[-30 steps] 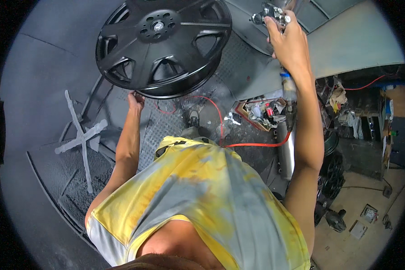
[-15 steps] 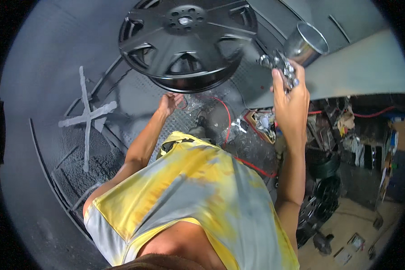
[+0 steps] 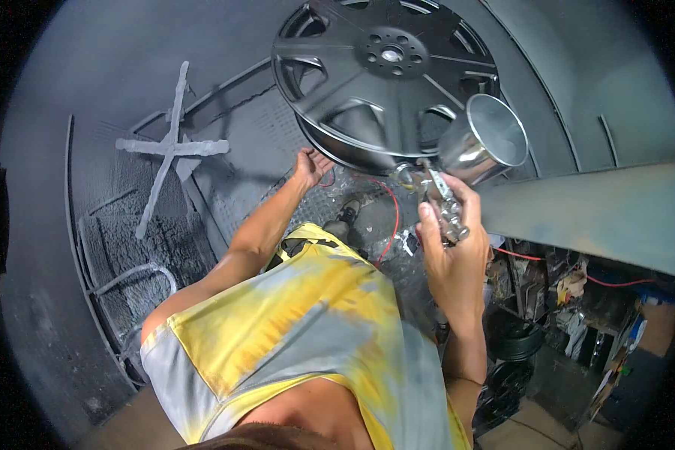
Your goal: The person prepares a paint sprayer and applies a coat of black paint to a car rim held on a stand.
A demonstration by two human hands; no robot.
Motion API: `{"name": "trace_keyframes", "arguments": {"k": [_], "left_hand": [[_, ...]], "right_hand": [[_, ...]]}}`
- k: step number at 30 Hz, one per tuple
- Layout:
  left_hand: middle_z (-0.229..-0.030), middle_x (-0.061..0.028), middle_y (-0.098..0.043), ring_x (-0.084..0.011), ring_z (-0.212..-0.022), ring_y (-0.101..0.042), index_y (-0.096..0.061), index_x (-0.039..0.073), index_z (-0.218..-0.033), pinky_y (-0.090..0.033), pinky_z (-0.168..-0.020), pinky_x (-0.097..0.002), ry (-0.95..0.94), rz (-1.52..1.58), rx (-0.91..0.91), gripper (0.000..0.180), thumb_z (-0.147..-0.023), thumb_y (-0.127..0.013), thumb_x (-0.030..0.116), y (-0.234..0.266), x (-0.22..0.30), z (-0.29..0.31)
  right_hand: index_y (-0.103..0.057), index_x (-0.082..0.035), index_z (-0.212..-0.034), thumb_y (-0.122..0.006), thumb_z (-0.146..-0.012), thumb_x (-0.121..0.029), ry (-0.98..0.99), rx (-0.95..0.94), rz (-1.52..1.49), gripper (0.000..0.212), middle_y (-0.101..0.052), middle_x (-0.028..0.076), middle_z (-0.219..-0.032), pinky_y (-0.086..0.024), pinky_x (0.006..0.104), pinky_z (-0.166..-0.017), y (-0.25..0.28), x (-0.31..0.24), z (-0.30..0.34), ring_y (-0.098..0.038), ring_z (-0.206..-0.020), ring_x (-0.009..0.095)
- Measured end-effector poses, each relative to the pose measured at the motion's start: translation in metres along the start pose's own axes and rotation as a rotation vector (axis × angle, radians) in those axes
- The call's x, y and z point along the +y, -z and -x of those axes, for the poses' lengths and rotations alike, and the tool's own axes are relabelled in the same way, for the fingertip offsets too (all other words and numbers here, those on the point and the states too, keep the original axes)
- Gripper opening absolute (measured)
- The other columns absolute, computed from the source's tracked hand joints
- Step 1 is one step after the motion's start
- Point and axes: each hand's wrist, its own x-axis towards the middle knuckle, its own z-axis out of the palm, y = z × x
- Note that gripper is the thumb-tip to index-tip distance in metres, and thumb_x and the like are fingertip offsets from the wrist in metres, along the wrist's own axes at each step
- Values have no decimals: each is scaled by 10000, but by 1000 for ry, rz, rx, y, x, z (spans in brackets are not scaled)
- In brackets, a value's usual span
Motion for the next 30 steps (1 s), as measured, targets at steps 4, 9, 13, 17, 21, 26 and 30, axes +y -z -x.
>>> {"name": "trace_keyframes", "arguments": {"k": [4,9,13,17,21,26,30], "left_hand": [[-1308,-170,-633,-374,-1205,-604,-519,63,-1359,-454,-1049,-538,32,-47,-45,590,-934,-354,436,-9,-9,5],[-1382,-182,-601,-382,-1293,-553,-476,57,-1452,-418,-1089,-573,11,-39,-37,719,-997,-264,571,-22,-10,8],[-1447,-158,-568,-370,-1330,-536,-473,84,-1476,-389,-1122,-585,-9,-13,-106,859,-1008,-133,719,-26,-5,-1],[-1333,-132,-651,-326,-1241,-618,-516,76,-1429,-454,-1091,-543,36,-15,-70,928,-993,-40,741,-36,8,9],[-1346,-157,-642,-340,-1213,-638,-509,60,-1431,-503,-1044,-542,36,-12,-72,933,-990,-61,750,-30,12,4],[-1334,-172,-644,-357,-1182,-654,-487,41,-1446,-535,-1004,-547,40,-66,-66,914,-1006,-63,721,-21,23,-13],[-1282,-167,-673,-325,-1132,-685,-481,84,-1457,-571,-952,-490,-18,-124,-5,871,-1009,-84,717,-25,24,-22]], "right_hand": [[-540,6,-1309,-660,-977,-76,208,-118,-16,362,-704,94,-944,-530,270,-729,-24,-7,-24,-669,-790,119],[-535,29,-1312,-617,-1002,-40,283,-290,-24,328,-668,49,-992,-550,245,-759,-54,-34,-69,-622,-856,79],[-550,28,-1297,-633,-1004,-66,385,-340,-49,320,-678,38,-983,-524,225,-738,-81,-49,-115,-621,-830,68],[-593,4,-1247,-684,-981,-177,363,-339,-27,335,-712,78,-817,-521,280,-696,-101,-62,-160,-680,-739,121],[-597,-6,-1249,-685,-987,-225,370,-340,63,352,-673,53,-755,-499,269,-617,-113,-72,-198,-627,-679,92],[-593,-30,-1291,-646,-1021,-253,368,-239,-75,354,-674,15,-783,-384,186,-404,-118,-78,-220,-575,-572,21],[-601,-77,-1302,-657,-1012,-256,317,-137,-39,345,-733,62,-889,-409,189,-399,-97,-83,-218,-706,-712,74]]}}
